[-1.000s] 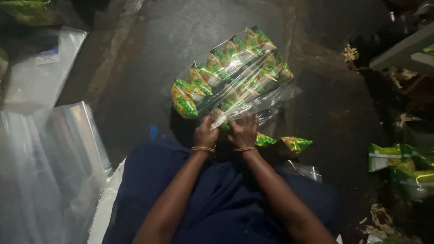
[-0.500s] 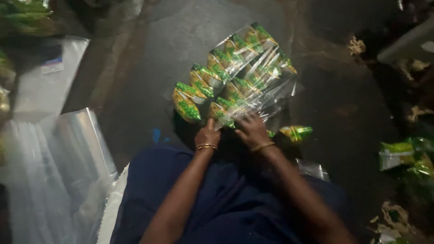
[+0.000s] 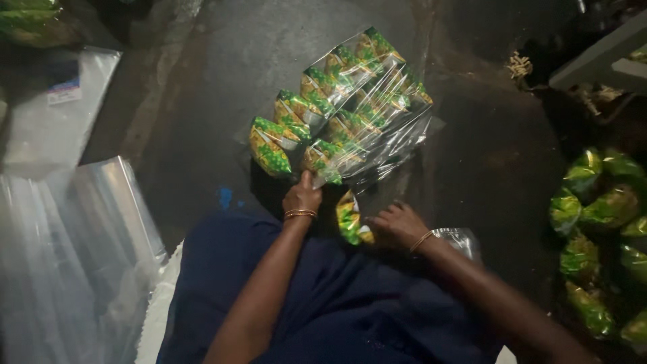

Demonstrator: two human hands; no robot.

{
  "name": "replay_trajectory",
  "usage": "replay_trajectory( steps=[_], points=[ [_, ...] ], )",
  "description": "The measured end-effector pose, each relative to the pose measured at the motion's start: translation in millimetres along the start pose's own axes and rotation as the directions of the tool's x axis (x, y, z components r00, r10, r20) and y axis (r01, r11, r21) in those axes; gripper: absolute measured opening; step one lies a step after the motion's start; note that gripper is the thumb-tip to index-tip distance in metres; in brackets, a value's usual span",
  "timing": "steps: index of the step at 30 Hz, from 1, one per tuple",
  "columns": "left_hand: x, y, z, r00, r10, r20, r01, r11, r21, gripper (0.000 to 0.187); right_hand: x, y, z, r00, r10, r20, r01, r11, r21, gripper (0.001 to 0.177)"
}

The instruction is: The person places individual snack packets into a large clear plastic bag, arranging them in rows. The person then folds the top of the bag to close it and continues to add more packets.

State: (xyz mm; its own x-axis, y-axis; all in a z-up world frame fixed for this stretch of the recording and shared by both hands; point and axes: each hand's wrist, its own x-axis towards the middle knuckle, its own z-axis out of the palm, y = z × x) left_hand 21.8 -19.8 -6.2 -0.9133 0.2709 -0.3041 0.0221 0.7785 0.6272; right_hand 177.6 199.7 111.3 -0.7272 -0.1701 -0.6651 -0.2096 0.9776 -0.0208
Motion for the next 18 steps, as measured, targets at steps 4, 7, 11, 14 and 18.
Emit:
replay_trajectory(
  steps=[4, 7, 11, 14, 18],
  points=[
    [7.3, -8.4, 11.4, 1.000, -0.004, 0.010, 0.004, 1.000, -0.003, 0.035, -1.5, -12.8, 7.6, 0.962, -0.150, -0.226, 0.162, 0.986, 0.035, 0.090],
    [12.6, -13.5, 17.1, 0.998, -0.025, -0.056, 0.021, 0.997, -0.072, 0.021, 8.6, -7.4, 7.7, 0.952, -0.157, -0.263, 0.163, 0.987, 0.002, 0.096],
    [9.2, -7.4, 9.7, 1.000, -0.008, -0.022, 0.008, 1.000, 0.017, 0.031, 44.3, -12.1, 4.0, 0.764, -0.318, -0.562, 0.343, 0.937, -0.064, 0.095],
    [2.0, -2.7, -4.6, 1.000, -0.010, -0.023, 0.010, 1.000, -0.026, 0.033, 73.5, -27.5, -0.2, 0.642, -0.422, -0.641, 0.082, 0.868, -0.490, 0.078],
    [8.1, -10.8, -5.4, 1.000, -0.017, -0.009, 0.016, 0.993, -0.117, 0.038, 88.0, -31.4, -1.8, 0.590, -0.423, -0.688, 0.077, 0.877, -0.474, 0.067]
  ],
)
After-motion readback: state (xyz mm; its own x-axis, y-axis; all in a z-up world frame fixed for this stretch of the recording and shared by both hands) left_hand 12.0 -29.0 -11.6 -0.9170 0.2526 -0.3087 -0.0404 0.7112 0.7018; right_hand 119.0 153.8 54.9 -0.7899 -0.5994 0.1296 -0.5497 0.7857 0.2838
